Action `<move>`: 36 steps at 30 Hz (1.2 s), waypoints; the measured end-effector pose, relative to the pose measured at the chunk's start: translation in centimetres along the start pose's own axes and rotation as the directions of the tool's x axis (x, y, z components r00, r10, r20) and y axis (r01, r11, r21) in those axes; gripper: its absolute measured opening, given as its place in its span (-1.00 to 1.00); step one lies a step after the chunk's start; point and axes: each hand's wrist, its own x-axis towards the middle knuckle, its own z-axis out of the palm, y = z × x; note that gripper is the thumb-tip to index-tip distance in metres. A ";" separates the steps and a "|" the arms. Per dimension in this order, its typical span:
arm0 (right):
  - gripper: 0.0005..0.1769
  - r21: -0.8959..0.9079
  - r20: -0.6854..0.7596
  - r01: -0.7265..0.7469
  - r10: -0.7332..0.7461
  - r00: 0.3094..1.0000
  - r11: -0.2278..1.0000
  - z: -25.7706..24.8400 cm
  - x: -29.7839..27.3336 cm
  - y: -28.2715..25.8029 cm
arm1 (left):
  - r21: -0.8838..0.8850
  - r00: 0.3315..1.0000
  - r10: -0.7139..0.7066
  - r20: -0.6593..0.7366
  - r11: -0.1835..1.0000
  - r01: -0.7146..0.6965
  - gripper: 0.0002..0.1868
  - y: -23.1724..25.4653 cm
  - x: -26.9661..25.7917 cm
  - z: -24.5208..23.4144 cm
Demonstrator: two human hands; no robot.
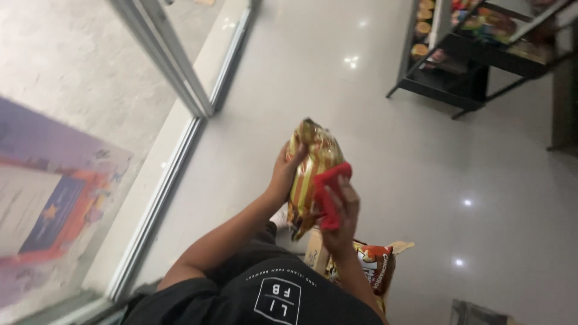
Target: Cleaning a retail shelf and stocking it with snack bags from a box.
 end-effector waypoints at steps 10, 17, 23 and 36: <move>0.13 0.207 0.015 -0.227 0.229 0.973 0.952 0.9 4.1 2.6 | 0.494 0.947 -0.229 0.226 0.865 0.091 -0.13 -1.4 0.6 -1.3; -0.31 -0.026 0.107 -0.164 0.166 0.980 0.986 4.8 7.6 -2.9 | 0.289 0.973 -0.095 0.210 0.957 0.031 0.03 2.3 7.2 -4.1; -0.15 -0.303 0.314 0.049 0.051 0.948 0.952 10.4 6.5 -0.7 | 0.460 0.988 -0.123 0.092 0.885 0.067 0.03 5.3 11.5 -6.5; -0.21 -0.045 -0.084 -0.399 0.394 0.915 0.916 12.3 17.3 4.2 | 0.727 0.965 -0.154 0.211 0.685 -0.050 -0.16 7.3 6.9 -9.6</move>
